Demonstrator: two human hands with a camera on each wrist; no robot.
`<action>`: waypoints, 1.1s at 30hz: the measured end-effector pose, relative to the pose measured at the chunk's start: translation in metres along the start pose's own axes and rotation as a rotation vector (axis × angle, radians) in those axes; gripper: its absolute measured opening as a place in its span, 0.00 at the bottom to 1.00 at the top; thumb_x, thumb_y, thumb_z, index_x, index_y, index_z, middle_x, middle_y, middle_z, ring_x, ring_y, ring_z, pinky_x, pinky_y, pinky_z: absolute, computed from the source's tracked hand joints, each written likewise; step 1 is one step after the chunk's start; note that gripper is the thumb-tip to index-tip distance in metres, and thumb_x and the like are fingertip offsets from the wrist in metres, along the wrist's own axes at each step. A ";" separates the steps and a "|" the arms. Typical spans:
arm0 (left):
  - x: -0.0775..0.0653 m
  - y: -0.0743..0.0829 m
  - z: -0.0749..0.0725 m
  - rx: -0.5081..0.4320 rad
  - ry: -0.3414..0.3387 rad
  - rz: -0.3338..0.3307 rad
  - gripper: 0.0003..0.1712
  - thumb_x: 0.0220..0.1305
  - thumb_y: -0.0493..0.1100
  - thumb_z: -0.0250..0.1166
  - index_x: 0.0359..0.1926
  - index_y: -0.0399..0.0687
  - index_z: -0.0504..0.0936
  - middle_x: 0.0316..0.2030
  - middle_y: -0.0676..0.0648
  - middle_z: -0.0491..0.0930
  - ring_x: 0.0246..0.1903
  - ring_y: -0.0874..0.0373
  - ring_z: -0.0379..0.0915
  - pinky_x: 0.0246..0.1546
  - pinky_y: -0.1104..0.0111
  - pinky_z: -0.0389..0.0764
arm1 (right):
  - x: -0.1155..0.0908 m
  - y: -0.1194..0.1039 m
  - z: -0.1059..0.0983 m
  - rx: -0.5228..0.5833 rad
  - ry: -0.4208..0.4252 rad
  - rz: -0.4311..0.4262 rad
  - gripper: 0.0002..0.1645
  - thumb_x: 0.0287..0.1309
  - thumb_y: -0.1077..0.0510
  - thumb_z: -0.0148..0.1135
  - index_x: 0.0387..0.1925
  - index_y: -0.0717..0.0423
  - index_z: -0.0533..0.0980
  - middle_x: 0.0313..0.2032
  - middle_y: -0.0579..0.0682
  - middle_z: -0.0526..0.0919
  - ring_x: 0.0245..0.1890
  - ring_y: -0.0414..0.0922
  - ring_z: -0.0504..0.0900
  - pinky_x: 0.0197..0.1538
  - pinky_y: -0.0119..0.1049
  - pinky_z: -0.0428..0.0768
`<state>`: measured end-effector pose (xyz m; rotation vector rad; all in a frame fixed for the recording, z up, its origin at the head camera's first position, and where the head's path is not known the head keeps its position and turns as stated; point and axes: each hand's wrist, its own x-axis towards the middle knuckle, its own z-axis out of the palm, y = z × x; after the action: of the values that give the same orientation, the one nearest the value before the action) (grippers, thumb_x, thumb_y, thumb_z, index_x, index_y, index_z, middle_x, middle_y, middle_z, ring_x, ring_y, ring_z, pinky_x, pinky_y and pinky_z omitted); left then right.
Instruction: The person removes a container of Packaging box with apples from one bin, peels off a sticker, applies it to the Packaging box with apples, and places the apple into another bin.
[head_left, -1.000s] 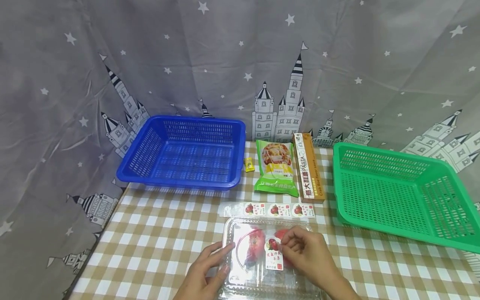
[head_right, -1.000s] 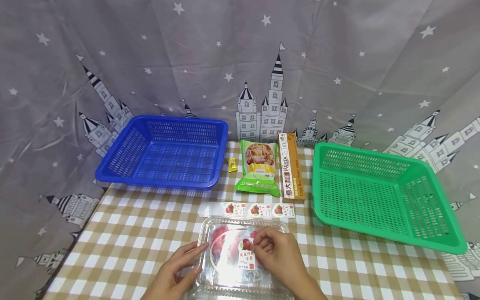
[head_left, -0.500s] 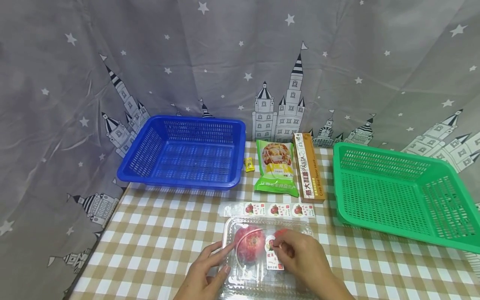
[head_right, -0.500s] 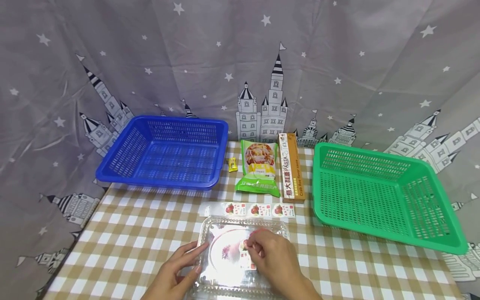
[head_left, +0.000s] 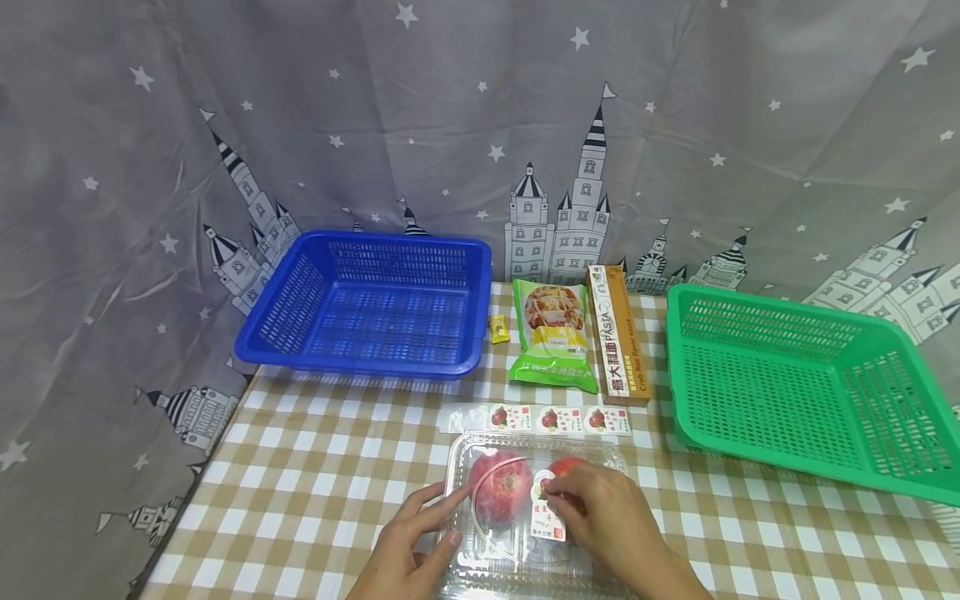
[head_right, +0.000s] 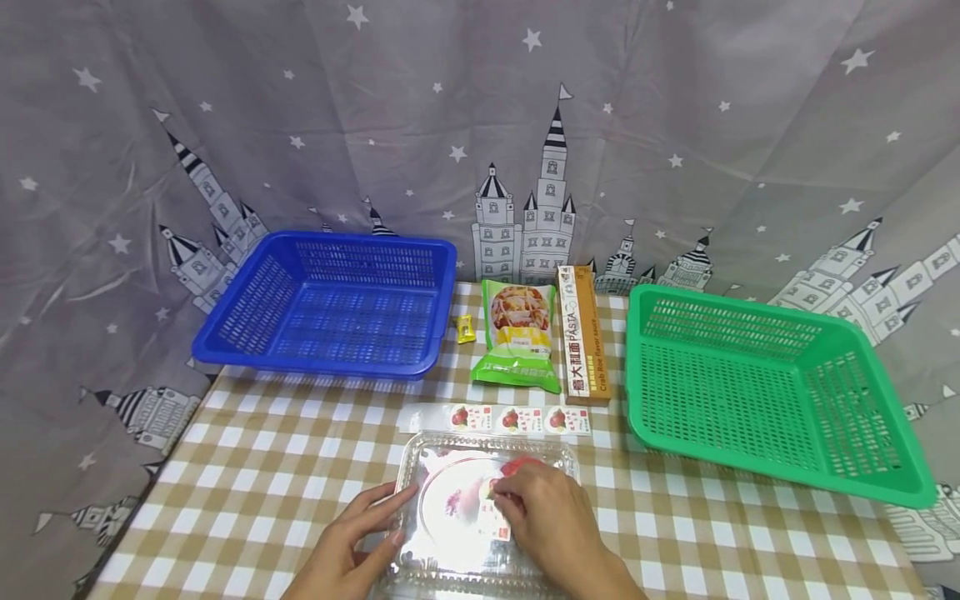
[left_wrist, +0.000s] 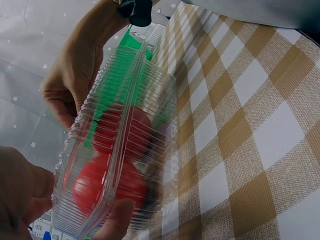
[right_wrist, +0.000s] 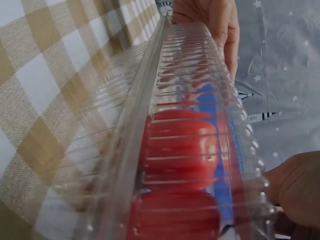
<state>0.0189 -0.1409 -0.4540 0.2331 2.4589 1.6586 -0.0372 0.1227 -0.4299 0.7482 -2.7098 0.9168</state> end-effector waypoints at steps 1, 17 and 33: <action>0.000 0.000 0.000 0.001 0.000 0.000 0.26 0.69 0.43 0.63 0.67 0.59 0.74 0.64 0.34 0.65 0.50 0.35 0.74 0.29 0.70 0.81 | 0.000 0.001 0.000 -0.001 0.013 -0.030 0.10 0.43 0.63 0.79 0.28 0.47 0.86 0.26 0.34 0.79 0.23 0.30 0.69 0.26 0.28 0.71; 0.000 0.002 -0.001 -0.057 -0.012 -0.008 0.26 0.69 0.45 0.63 0.67 0.56 0.74 0.64 0.33 0.64 0.49 0.36 0.74 0.27 0.69 0.82 | -0.003 0.009 -0.003 -0.171 0.051 -0.150 0.13 0.39 0.51 0.81 0.31 0.43 0.88 0.33 0.37 0.80 0.33 0.37 0.73 0.32 0.29 0.73; 0.000 -0.001 0.000 -0.037 0.008 0.023 0.26 0.68 0.44 0.64 0.66 0.54 0.75 0.64 0.32 0.64 0.50 0.35 0.74 0.28 0.69 0.82 | -0.016 0.021 0.000 -0.319 0.013 -0.079 0.30 0.42 0.26 0.70 0.45 0.33 0.86 0.29 0.39 0.65 0.33 0.43 0.60 0.33 0.37 0.55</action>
<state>0.0188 -0.1409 -0.4549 0.2515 2.4375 1.7155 -0.0343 0.1434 -0.4459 0.7696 -2.6981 0.4533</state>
